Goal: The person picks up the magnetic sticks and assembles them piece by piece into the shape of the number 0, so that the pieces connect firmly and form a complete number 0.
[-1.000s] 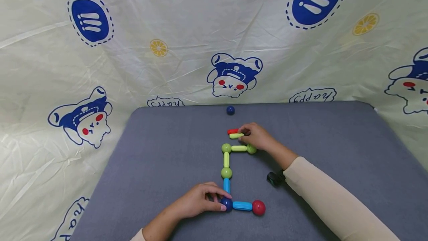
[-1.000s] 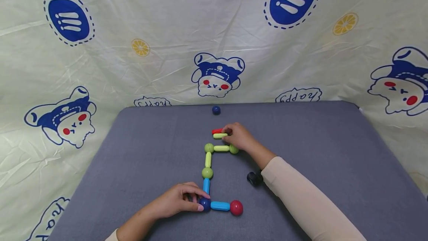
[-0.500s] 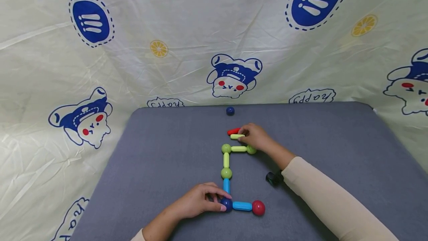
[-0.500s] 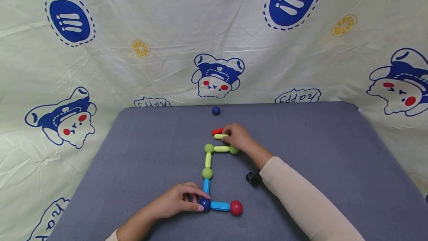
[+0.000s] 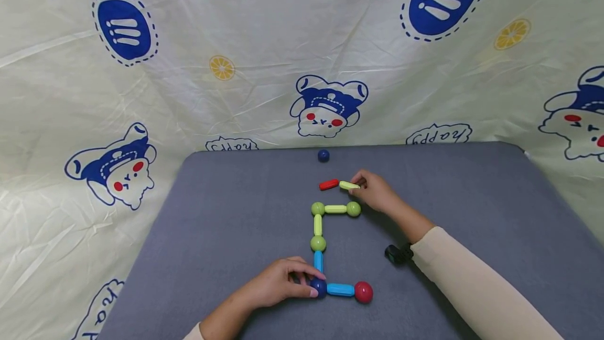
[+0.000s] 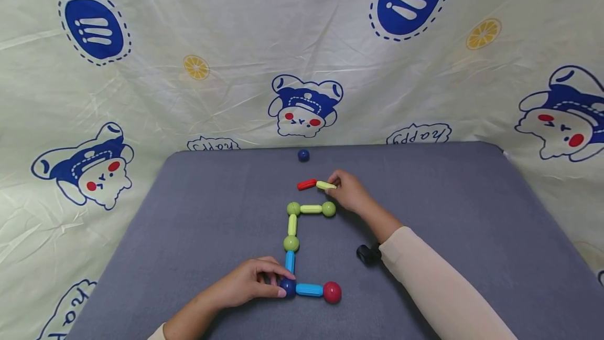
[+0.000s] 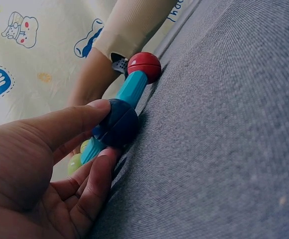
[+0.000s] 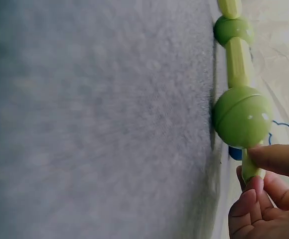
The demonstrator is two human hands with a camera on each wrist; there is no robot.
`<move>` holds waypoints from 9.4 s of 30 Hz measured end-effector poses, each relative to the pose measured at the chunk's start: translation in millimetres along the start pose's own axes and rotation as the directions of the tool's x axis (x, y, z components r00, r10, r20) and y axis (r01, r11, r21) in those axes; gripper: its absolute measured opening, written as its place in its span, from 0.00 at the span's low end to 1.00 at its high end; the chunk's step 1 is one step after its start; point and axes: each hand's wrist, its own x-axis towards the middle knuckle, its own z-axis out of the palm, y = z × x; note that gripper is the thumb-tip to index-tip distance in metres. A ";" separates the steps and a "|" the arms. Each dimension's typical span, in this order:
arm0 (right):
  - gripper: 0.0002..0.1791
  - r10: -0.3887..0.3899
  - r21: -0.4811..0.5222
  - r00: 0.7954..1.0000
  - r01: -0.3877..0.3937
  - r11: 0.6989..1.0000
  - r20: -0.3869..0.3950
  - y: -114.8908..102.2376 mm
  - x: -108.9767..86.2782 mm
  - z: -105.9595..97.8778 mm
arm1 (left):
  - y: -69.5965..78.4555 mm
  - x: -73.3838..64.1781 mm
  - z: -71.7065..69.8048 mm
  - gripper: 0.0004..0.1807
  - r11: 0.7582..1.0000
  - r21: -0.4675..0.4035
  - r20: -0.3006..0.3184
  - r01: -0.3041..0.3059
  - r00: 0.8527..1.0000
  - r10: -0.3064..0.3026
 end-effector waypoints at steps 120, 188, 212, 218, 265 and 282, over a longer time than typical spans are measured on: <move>0.16 -0.105 0.097 0.992 0.098 0.990 0.073 -10.1 -88.2 -12.1 | -1.5 0.9 -0.9 0.13 1.000 0.011 0.000 -0.019 1.000 0.019; 0.27 -0.103 -0.378 0.964 0.193 0.905 0.245 -48.1 114.3 -5.2 | -1.9 2.2 -2.2 0.14 1.000 -0.005 0.005 -0.022 1.000 0.022; 0.20 -0.070 -0.268 0.980 0.119 0.956 0.187 12.7 70.3 -46.3 | 0.3 -0.1 -1.7 0.14 0.999 0.024 -0.001 -0.025 1.000 0.025; 0.20 -0.112 -0.260 0.975 0.161 0.952 0.193 24.5 42.3 -53.0 | 0.8 0.0 -1.5 0.14 0.999 0.023 0.001 -0.033 0.999 0.033; 0.17 -0.234 -0.128 0.945 0.268 0.955 0.230 10.0 -104.8 -14.4 | 3.9 -0.4 0.3 0.14 0.999 0.038 -0.009 -0.025 1.000 0.025; 0.18 -0.213 0.059 0.946 0.204 0.977 0.244 8.4 -115.4 1.8 | 46.1 4.5 26.7 0.17 0.895 0.419 -0.102 -0.155 0.971 0.216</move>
